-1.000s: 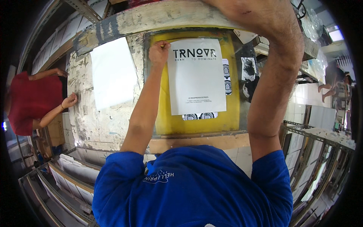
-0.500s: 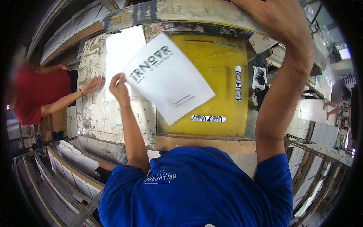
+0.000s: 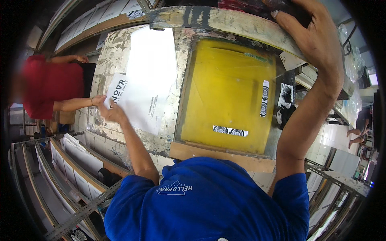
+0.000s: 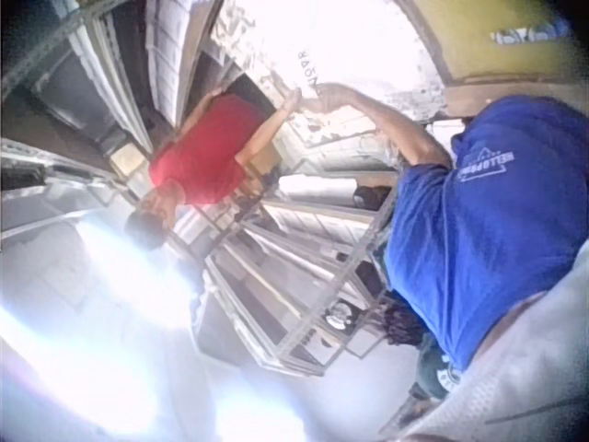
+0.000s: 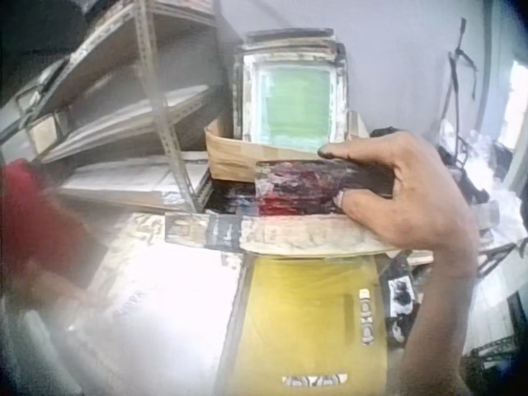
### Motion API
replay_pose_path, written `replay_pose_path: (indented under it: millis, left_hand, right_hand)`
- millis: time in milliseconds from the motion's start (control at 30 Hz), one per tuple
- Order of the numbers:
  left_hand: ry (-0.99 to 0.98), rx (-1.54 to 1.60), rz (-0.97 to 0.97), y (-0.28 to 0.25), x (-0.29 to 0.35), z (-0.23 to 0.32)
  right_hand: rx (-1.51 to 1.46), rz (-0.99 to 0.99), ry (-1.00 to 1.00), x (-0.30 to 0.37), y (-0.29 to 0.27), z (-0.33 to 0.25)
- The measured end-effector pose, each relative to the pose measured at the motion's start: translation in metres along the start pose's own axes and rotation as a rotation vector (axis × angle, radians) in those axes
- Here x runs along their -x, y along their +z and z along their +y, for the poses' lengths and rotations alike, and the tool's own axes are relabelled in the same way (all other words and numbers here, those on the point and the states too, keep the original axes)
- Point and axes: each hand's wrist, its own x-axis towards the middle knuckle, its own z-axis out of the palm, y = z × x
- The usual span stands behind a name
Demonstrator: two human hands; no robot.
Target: The person performs screen printing by placing a sheet of paper on a template, lowering a screen, and using a squeegee to apply ink. The person then lifts the screen, removes the printed sheet, and places it aside, repeating this process for multiple sheets.
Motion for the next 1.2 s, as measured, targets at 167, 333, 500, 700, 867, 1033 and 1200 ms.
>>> replay_pose_path:
  millis: [167, 333, 500, 700, 867, 1033, 1200]
  left_hand:
    - [0.201, 0.308, -0.396, 0.1, 0.036, 0.121]
    - [0.214, 0.04, -0.616, 0.148, 0.079, 0.159]
    - [0.014, 0.205, -0.654, 0.154, 0.074, 0.163]
    - [0.069, 0.604, -1.013, 0.106, 0.084, 0.188]
    - [0.491, 0.21, -1.177, 0.055, 0.131, 0.221]
    - [0.695, 0.296, -1.245, 0.066, 0.185, 0.253]
    - [0.862, 0.422, -1.336, 0.078, 0.219, 0.308]
  right_hand:
    - [-0.022, 0.057, -0.124, 0.0, 0.005, 0.011]
    - [-0.096, -0.015, -0.038, -0.004, 0.002, 0.007]
    - [-0.083, -0.1, -0.058, -0.006, -0.007, 0.008]
    - [-0.153, -0.026, -0.105, -0.007, 0.0, 0.011]
    - [-0.06, 0.09, -0.156, 0.003, 0.007, 0.011]
    - [-0.189, -0.14, -0.01, -0.009, -0.017, 0.011]
    - [-0.163, -0.026, -0.155, -0.004, -0.007, 0.025]
